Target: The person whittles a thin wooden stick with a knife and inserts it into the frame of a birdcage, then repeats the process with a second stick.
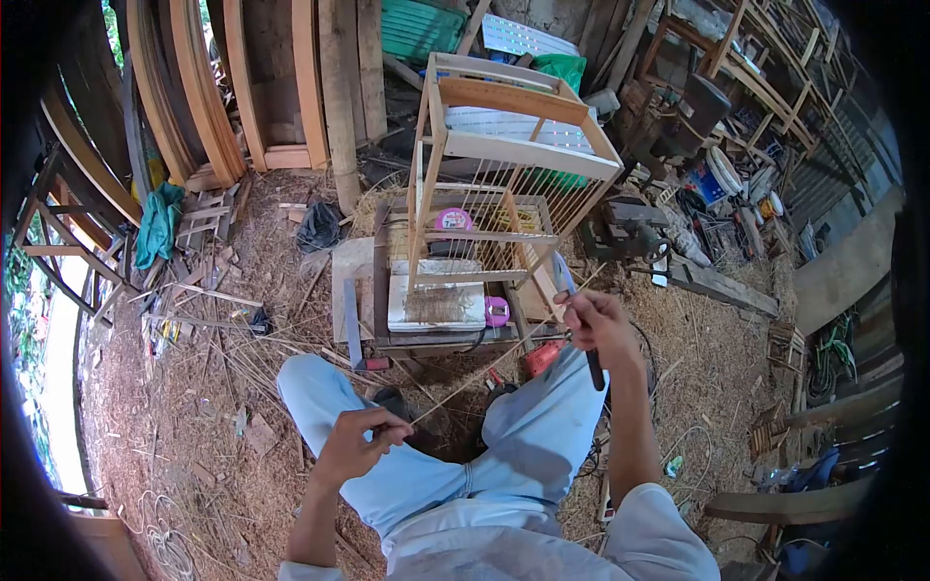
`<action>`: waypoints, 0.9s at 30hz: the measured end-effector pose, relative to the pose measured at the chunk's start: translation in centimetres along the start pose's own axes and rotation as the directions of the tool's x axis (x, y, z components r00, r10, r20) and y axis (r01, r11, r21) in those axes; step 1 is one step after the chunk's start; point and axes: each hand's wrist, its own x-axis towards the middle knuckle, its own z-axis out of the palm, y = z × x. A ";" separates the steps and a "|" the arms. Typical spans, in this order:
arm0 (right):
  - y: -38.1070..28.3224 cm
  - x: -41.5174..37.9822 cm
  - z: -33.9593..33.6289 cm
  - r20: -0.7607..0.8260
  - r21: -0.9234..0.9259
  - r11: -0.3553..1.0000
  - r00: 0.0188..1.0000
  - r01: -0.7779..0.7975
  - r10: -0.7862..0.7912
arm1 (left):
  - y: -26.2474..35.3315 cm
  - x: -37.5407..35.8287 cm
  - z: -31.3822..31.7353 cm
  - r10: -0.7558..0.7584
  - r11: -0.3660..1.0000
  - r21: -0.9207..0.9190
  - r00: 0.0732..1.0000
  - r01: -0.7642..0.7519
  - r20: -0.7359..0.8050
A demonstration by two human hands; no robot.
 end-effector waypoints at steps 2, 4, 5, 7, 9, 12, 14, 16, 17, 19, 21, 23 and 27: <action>-0.7 0.1 -1.0 0.004 0.070 0.997 1.000 0.014 -0.014 | 0.7 0.5 -0.2 -0.035 0.999 0.042 0.999 0.034 0.019; -1.4 0.2 -1.4 0.051 0.095 0.995 0.998 0.038 -0.043 | 0.6 0.8 -0.4 -0.027 0.999 0.047 0.999 0.026 0.025; -1.7 0.1 -1.7 0.055 0.096 0.995 0.998 0.010 -0.015 | 0.6 1.1 -0.7 -0.025 0.998 0.060 0.999 0.024 0.021; -2.2 -0.3 -2.3 0.041 0.076 0.997 0.999 0.018 -0.021 | 0.6 1.0 -0.9 -0.038 0.999 0.041 0.998 0.036 0.053; -2.4 -0.4 -3.4 -0.034 0.011 1.000 0.999 0.028 -0.028 | 0.6 0.6 -1.0 -0.057 0.998 0.023 0.995 0.055 0.079; -3.0 -0.2 -5.1 -0.354 0.042 0.984 0.923 0.175 -0.149 | 0.1 0.3 -1.6 0.039 0.995 0.092 0.994 -0.048 0.099; -3.0 -0.1 -10.0 -0.403 0.088 0.947 0.880 0.308 -0.249 | -1.3 -0.3 -2.6 -0.079 0.994 0.075 0.993 0.073 0.085; -3.0 -1.1 -10.3 -0.289 0.038 0.965 0.928 0.258 -0.237 | -1.9 0.5 -2.2 -0.041 0.992 0.121 0.999 0.042 -0.005; -2.5 -2.2 -10.2 -0.196 -0.033 0.978 0.958 0.207 -0.209 | -1.8 1.0 -1.3 0.001 0.988 0.153 0.998 0.010 -0.070; 0.2 -3.0 -6.7 0.152 -0.168 0.940 0.950 0.297 -0.273 | -0.5 2.4 1.2 -0.019 0.990 0.140 0.996 0.031 -0.090; 4.2 -3.2 -1.8 0.352 -0.269 0.961 0.935 0.067 0.034 | -0.1 3.7 3.7 0.168 0.962 0.238 0.976 -0.131 -0.139; 6.1 -2.8 4.3 0.485 -0.342 0.939 0.862 0.031 0.148 | 0.1 3.8 4.7 0.176 0.940 0.320 0.973 -0.121 -0.149; 10.7 -2.5 10.6 0.549 0.040 0.969 0.816 -0.242 0.181 | 0.4 1.6 3.6 -0.070 0.951 0.292 0.991 0.100 -0.110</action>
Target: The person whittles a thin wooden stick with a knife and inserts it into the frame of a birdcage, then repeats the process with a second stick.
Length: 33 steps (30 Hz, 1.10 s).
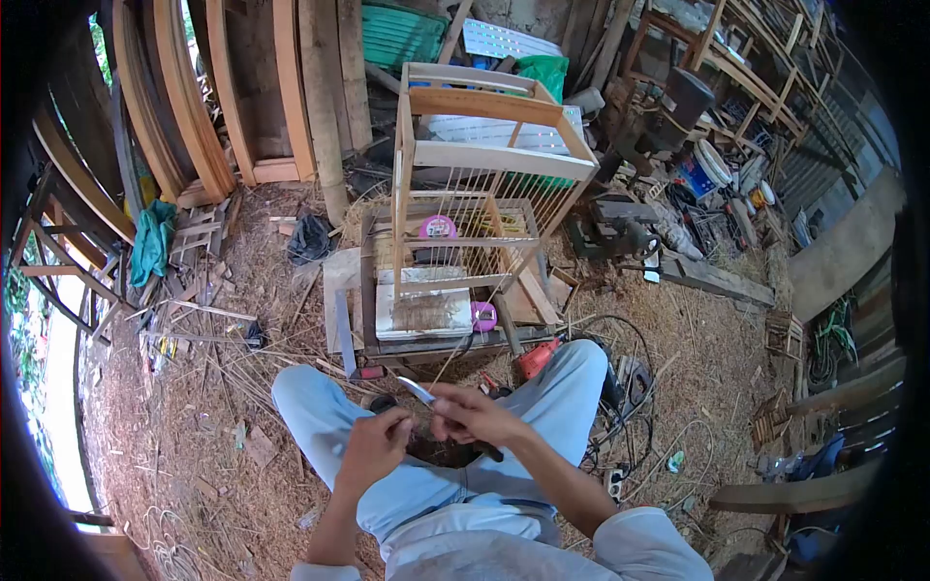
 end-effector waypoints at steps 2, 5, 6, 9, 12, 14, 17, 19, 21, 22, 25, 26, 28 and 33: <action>1.4 1.5 0.6 0.028 0.100 0.995 1.000 0.004 -0.007 | -0.3 -1.1 -1.4 -0.151 0.986 -0.053 0.985 0.156 0.080; 2.3 3.2 1.9 0.134 0.063 0.998 0.991 -0.012 0.003 | -1.9 -3.1 -3.2 -0.133 0.985 -0.092 0.985 0.143 0.109; 2.3 3.5 2.5 0.203 0.031 0.999 0.979 -0.024 0.017 | -2.9 -3.8 -3.8 -0.111 0.975 -0.173 0.981 0.139 0.160; 1.9 3.8 3.9 0.304 -0.079 0.996 0.951 -0.028 0.051 | -4.6 -5.6 -5.1 -0.094 0.955 -0.261 0.976 0.144 0.194; 1.2 4.0 5.4 0.316 -0.269 0.957 0.949 0.109 -0.020 | -4.7 -5.8 -5.2 -0.098 0.972 -0.196 0.984 0.127 0.149; 1.2 4.4 4.6 0.228 -0.312 0.946 0.974 0.085 -0.012 | -4.5 -5.2 -4.6 -0.093 0.987 -0.119 0.989 0.106 0.111; -1.8 3.7 3.3 0.100 -0.254 0.961 0.992 0.106 -0.083 | -3.5 -3.0 -2.4 0.122 0.981 -0.129 0.977 -0.146 -0.175; -3.9 2.6 2.4 -0.053 -0.250 0.966 0.995 0.071 -0.087 | -1.7 -1.5 -2.6 0.218 0.973 0.128 0.947 -0.192 -0.236; -5.8 1.5 0.4 -0.141 -0.247 0.965 0.983 0.082 -0.120 | -1.5 -0.8 -2.5 0.237 0.969 0.124 0.939 -0.211 -0.249; -6.7 0.8 -0.6 -0.222 -0.241 0.966 0.963 0.098 -0.153 | -1.7 -0.7 -2.5 0.240 0.969 0.118 0.942 -0.218 -0.235; -8.9 -1.5 -2.6 -0.221 -0.203 0.975 0.966 0.087 -0.132 | -1.4 -0.3 -1.9 0.292 0.955 0.112 0.936 -0.275 -0.198; -9.3 -2.1 -3.0 -0.230 -0.179 0.981 0.966 0.079 -0.119 | -1.2 -0.1 -1.6 0.331 0.942 0.114 0.925 -0.314 -0.188; -9.7 -3.0 -3.9 -0.361 -0.222 0.973 0.922 0.064 -0.143 | -1.4 0.3 -1.6 0.325 0.944 0.107 0.937 -0.313 -0.126; -12.5 -6.8 -6.2 -0.390 -0.177 0.984 0.917 0.008 -0.078 | -2.6 0.1 -2.2 0.345 0.938 0.043 0.939 -0.344 -0.002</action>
